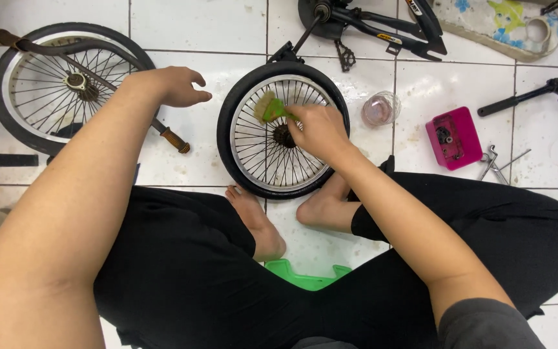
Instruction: The person is cleaning a bicycle wheel by rotating it and using a cloth and a brush to remove dirt from the rim and spokes.
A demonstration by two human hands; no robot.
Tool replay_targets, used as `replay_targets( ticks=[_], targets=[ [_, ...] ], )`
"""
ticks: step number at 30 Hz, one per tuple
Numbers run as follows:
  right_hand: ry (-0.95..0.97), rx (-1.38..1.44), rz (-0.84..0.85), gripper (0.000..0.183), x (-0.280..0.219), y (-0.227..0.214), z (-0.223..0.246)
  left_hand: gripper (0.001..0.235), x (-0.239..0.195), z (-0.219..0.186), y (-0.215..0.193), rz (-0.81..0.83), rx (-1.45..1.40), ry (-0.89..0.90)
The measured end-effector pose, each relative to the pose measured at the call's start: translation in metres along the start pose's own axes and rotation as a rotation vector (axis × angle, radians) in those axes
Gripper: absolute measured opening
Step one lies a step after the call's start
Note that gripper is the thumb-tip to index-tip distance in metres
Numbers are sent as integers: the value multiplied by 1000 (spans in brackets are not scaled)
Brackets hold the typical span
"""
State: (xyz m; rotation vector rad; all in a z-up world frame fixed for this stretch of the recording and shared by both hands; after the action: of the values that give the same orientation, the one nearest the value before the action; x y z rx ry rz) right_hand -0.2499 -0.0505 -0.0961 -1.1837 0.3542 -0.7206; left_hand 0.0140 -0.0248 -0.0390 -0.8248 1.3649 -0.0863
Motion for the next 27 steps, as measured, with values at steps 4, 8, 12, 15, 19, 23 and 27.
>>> replay_targets(
  ticks=[4, 8, 12, 15, 19, 23, 27],
  targets=[
    [80, 25, -104, 23, 8, 23, -25, 57, 26, 11, 1, -234, -101, 237],
    [93, 12, 1, 26, -3, 14, -16, 58, 28, 10, 4, -197, -93, 221],
    [128, -16, 168, 27, -3, -10, -7, 60, 33, 11, 4, -185, -100, 219],
    [189, -26, 214, 29, 1, -13, -19, 60, 31, 7, 4, -183, -88, 227],
    [232, 22, 107, 33, 3, -27, -15, 60, 64, 12, 25, -162, -59, 227],
    [234, -44, 85, 36, -2, -13, -20, 74, 87, 9, 65, -29, -96, 226],
    [257, -23, 140, 33, -7, -9, -35, 85, 67, -11, 79, 59, -65, 236]
  ],
)
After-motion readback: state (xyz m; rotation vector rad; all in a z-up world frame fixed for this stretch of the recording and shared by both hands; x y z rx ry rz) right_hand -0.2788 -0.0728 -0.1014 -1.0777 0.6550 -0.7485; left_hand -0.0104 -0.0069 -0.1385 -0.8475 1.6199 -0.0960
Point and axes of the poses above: each hand's wrist, its own x-axis towards the middle knuckle, its own y-axis out of the palm, z = x × y, the point moved 5 cm from there along x, towards the middle knuckle, and after that the axes turned 5 degrees about -x, right-handed, at the moved point
